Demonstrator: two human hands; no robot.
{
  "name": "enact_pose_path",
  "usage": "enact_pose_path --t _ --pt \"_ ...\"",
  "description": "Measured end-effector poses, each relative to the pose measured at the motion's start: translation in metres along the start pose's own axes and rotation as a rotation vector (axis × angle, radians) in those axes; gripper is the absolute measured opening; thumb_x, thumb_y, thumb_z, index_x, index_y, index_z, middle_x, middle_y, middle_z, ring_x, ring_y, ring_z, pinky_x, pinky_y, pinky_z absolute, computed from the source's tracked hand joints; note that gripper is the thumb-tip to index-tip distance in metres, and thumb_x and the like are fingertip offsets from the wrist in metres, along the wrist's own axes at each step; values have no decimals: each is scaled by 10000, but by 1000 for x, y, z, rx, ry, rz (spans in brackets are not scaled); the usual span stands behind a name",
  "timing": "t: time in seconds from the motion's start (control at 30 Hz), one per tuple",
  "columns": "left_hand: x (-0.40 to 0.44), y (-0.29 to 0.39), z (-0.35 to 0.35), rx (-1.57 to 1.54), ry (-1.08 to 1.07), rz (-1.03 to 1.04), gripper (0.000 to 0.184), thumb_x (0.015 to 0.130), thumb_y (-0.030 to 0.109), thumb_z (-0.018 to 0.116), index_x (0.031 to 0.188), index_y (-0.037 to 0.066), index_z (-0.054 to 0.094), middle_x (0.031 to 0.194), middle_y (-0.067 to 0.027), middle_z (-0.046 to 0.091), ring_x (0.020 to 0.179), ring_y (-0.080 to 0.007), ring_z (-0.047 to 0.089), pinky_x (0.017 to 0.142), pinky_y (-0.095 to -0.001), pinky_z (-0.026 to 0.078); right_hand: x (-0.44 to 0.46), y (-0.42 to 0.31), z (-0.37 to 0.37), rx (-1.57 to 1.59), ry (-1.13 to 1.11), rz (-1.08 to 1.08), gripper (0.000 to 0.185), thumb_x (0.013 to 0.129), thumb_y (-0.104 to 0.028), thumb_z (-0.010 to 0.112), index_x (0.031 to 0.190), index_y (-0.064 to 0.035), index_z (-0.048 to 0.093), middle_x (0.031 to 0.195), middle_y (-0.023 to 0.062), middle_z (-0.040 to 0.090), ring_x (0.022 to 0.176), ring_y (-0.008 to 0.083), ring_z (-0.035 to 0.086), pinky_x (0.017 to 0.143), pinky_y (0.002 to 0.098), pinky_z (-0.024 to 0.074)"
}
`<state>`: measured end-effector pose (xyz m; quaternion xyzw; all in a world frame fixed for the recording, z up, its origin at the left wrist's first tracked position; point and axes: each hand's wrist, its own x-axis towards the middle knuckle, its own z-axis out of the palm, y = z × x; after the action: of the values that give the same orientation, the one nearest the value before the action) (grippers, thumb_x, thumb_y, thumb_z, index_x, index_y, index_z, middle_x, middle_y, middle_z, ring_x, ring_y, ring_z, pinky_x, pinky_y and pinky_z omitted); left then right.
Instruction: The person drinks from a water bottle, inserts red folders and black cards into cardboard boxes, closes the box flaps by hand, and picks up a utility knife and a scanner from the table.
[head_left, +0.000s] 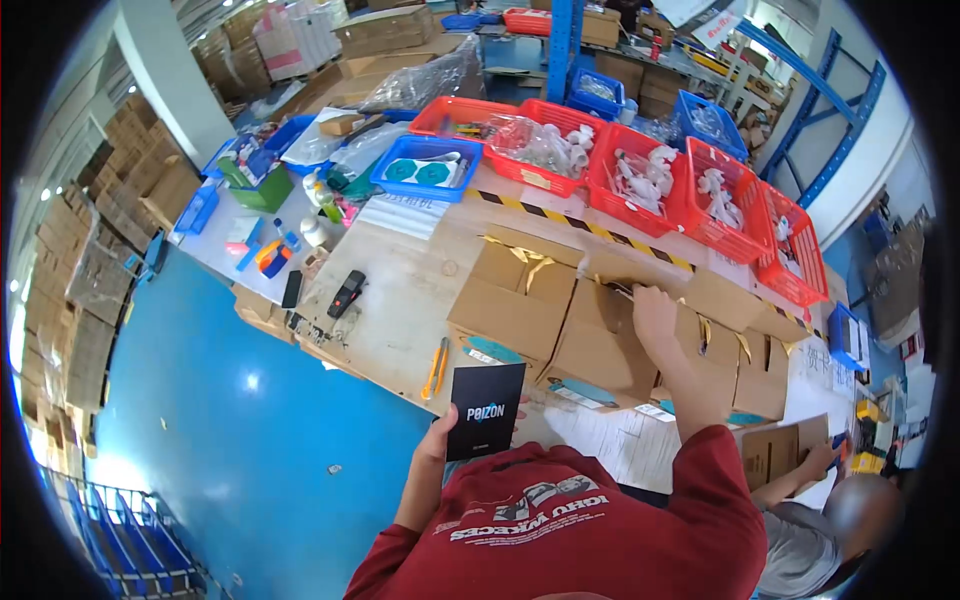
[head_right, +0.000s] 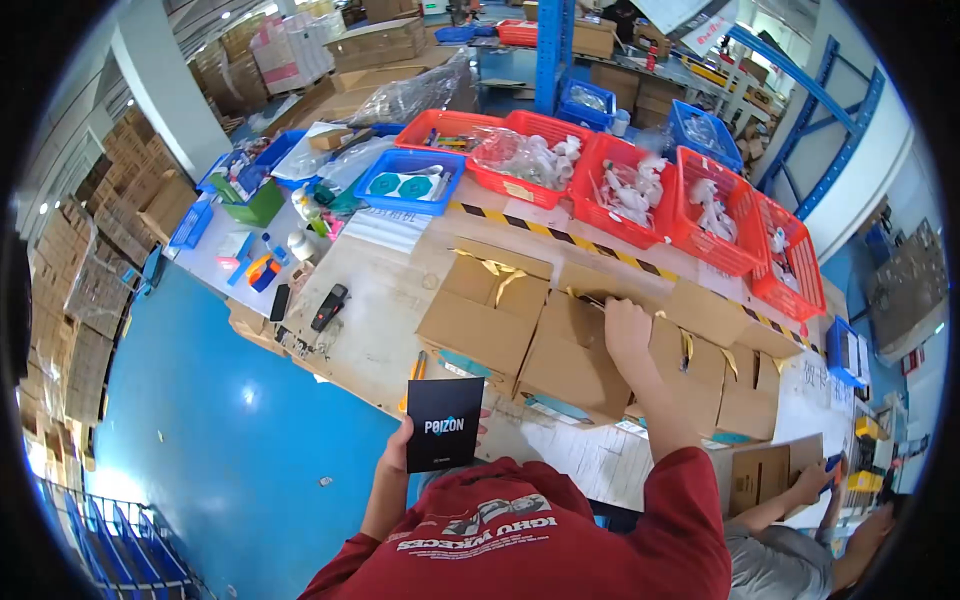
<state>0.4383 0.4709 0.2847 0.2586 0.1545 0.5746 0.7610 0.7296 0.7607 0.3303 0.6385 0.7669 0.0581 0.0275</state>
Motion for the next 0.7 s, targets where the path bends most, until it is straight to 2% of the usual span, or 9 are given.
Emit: enact_pose_path --t 0.13,0.17,0.3,0.5,0.63,0.7 --pt "-12 -4 -8 -7 67 -13 1080 889 653 648 1598 -47 232 1537 -374 397 1326 -518 526 1085 -603 457 -12 -4 10 79 514 -216 316 892 -153 643 1196 -75 673 1152 130 644 1081 343 612 976 436 498" --pt "-10 -2 -9 -6 69 -2 1080 889 653 648 1598 -47 232 1537 -374 397 1326 -518 526 1085 -603 457 -9 -5 13 80 519 -226 316 892 -153 643 1196 -75 673 1152 130 644 1081 343 612 976 436 498" --pt "-13 -4 -9 -71 71 28 1085 885 664 646 1599 -44 240 1546 -369 388 1338 -522 515 1089 -602 455 -15 0 47 322 391 -411 468 945 -197 624 1394 -78 567 1248 146 603 1115 351 593 976 444 500" --pt "4 6 -7 -55 -74 26 1020 930 639 603 1600 -42 245 1570 -317 393 1369 -469 504 1109 -548 457 -25 -10 14 108 592 -415 512 974 -222 609 1458 -78 524 1244 145 630 1112 381 593 987 470 491" --pt "1 -1 -6 -52 41 -44 1105 877 686 645 1599 -44 235 1540 -356 407 1333 -513 525 1101 -588 449 -23 3 28 354 213 -321 482 981 -237 616 1430 -71 555 1274 147 649 1141 397 592 1004 477 478" --pt "8 5 -1 -10 16 -63 1104 877 685 646 1600 -42 236 1544 -354 404 1334 -509 524 1104 -584 447 -42 -14 -16 495 369 -409 518 964 -284 658 1425 -69 564 1298 149 665 1175 383 595 1017 470 473"
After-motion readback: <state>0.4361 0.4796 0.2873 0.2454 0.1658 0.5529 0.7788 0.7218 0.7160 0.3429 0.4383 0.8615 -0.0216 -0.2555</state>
